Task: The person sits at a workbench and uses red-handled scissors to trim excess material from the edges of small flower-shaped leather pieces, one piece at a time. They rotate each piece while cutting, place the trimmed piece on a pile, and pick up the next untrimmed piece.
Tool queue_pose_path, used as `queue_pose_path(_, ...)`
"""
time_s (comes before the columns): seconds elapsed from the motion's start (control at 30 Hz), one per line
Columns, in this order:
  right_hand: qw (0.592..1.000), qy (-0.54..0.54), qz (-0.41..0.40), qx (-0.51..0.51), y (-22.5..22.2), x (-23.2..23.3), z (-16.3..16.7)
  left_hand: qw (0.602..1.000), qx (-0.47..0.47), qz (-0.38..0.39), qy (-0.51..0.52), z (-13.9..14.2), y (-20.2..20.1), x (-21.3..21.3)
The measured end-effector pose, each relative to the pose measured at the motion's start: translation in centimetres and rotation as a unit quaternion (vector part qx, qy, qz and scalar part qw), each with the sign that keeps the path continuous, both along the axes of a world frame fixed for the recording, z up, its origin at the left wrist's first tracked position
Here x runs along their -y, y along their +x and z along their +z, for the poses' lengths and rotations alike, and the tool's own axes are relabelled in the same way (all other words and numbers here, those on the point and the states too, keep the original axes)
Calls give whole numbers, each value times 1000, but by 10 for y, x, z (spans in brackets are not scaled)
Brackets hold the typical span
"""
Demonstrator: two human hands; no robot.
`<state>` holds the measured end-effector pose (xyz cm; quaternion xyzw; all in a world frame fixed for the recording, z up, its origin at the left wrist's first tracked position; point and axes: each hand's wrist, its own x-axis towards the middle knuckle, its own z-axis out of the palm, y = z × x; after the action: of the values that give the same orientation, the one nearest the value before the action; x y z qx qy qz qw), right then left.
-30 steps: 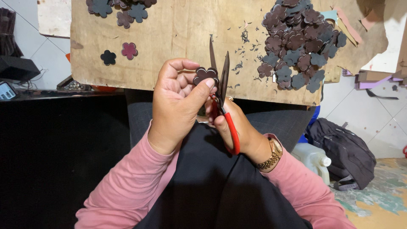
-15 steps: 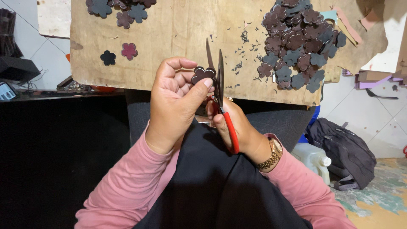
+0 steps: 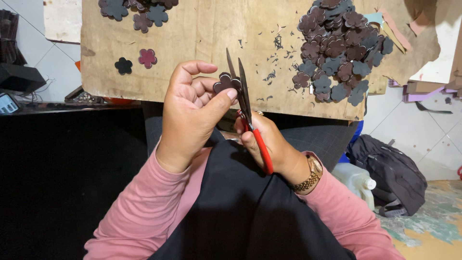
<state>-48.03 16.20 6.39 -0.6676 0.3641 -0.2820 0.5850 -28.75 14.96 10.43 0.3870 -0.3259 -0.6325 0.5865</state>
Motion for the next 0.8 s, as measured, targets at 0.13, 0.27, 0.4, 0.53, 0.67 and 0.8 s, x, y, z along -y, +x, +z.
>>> queue_pose_path(0.13,1000,3,7,6,-1,0,0,1000,0,2,2,2,2,1)
queue_pose_path(0.27,1000,3,6,5,-1,0,-1,1000,-5,0,-1,3,2,1)
queue_pose_path(0.4,1000,4,9,6,-2,-1,-4,1000,-2,2,-6,3,3,2)
queue_pose_path(0.53,1000,-12,15,-3,-3,0,-5,1000,9,4,-13,2,6,2)
queue_pose_path(0.67,999,-33,17,0,-2,0,-5,1000,0,-1,-15,2,7,1)
queue_pose_path(0.8,999,-30,16,3,-1,0,-3,1000,-8,1,-12,2,8,1)
